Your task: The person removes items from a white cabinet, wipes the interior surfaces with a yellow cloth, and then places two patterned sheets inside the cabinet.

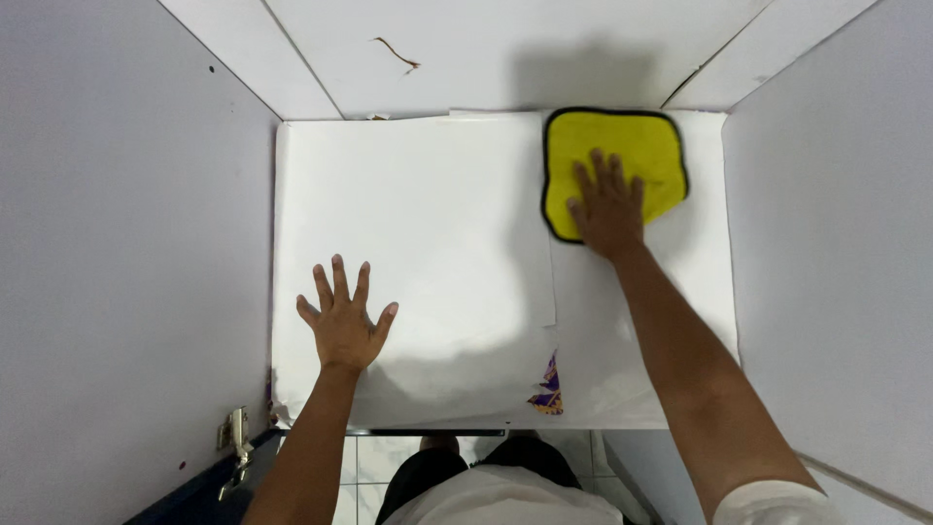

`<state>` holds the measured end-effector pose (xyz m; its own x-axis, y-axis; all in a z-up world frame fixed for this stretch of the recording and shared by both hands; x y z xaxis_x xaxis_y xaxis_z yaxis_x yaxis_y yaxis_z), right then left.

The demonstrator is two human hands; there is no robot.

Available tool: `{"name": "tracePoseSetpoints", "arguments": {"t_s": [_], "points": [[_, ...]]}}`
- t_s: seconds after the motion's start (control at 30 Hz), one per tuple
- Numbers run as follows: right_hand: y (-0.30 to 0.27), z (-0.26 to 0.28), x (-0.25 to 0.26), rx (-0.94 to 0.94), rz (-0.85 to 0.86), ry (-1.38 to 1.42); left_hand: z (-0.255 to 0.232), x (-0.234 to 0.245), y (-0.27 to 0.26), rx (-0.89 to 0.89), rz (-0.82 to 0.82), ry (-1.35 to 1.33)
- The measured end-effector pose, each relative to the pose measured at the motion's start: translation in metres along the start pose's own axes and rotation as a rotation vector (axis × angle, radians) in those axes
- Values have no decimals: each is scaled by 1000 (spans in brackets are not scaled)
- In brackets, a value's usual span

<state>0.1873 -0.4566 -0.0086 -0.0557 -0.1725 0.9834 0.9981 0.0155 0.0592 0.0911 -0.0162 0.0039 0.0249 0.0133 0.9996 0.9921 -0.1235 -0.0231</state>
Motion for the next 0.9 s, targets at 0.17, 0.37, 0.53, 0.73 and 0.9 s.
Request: {"name": "tracePoseSetpoints", "arguments": {"t_s": [0.17, 0.37, 0.53, 0.73, 0.9], "points": [[-31, -59, 18, -246, -60, 15, 2, -6, -5, 6, -25, -33], [-165, -25, 31, -113, -14, -68, 1, -3, 1, -27, -31, -58], [-270, -1, 52, -156, -97, 65, -21, 10, 9, 45, 160, 78], [-314, -28, 87, -476, -318, 340, -232, 42, 41, -392, 29, -363], [-327, -31, 122, -583, -555, 706, -399, 37, 15, -806, 55, -225]]}}
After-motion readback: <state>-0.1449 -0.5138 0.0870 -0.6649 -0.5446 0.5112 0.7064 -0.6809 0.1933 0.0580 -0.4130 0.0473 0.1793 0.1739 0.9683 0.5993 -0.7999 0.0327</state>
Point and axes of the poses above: each hand's wrist, its own y-axis towards the middle knuckle, its own x-axis out of the back of the hand, z = x × y, the point moved 7 cm from there along y, towards the middle knuckle, and after that the axes turned 9 degrees about -z, right-handed, at the moved point
